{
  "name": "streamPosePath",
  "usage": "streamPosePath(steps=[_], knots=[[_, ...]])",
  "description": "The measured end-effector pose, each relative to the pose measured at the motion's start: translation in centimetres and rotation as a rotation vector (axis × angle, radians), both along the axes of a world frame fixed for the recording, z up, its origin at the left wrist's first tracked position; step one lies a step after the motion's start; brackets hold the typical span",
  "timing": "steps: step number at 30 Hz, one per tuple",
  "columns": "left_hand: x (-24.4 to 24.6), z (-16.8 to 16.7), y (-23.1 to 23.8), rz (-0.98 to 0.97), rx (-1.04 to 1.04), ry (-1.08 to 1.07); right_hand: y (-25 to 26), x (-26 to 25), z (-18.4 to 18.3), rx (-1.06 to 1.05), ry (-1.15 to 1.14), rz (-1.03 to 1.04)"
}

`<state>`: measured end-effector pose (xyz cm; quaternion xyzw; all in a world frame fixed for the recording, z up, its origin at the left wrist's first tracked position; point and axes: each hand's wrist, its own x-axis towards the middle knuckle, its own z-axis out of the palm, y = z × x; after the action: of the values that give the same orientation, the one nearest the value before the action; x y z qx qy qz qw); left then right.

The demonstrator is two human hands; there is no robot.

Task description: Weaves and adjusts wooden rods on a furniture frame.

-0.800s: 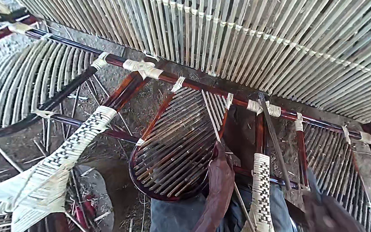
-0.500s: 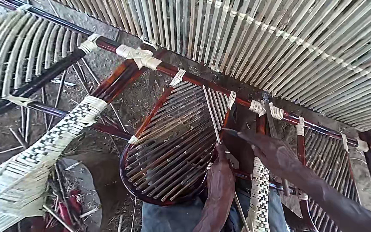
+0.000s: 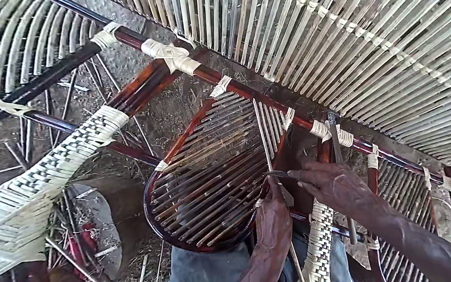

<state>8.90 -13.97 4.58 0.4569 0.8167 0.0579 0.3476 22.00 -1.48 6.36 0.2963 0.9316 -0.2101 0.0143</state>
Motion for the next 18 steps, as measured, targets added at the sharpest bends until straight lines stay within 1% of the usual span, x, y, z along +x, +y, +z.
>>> streamPosePath(steps=[3, 7, 14, 16, 17, 18], knots=[[-0.1, 0.3, 0.2, -0.005, -0.064, -0.039, -0.3, -0.2, 0.0, 0.031, 0.027, 0.003], [-0.1, 0.2, 0.1, 0.004, -0.047, -0.028, -0.2, 0.1, -0.5, 0.075, 0.048, 0.02], [-0.1, 0.0, 0.0, 0.008, -0.003, -0.034, 0.3, 0.0, -0.5, 0.034, 0.019, 0.028], [-0.4, 0.0, 0.0, 0.072, 0.033, -0.104, 0.4, -0.1, -0.4, 0.005, -0.012, 0.027], [-0.7, 0.0, 0.1, 0.153, 0.058, -0.191, 0.7, -0.1, -0.3, -0.028, -0.018, 0.024], [-1.1, -0.1, 0.2, 0.279, 0.094, -0.333, 1.1, -0.1, -0.2, -0.076, -0.02, 0.019]])
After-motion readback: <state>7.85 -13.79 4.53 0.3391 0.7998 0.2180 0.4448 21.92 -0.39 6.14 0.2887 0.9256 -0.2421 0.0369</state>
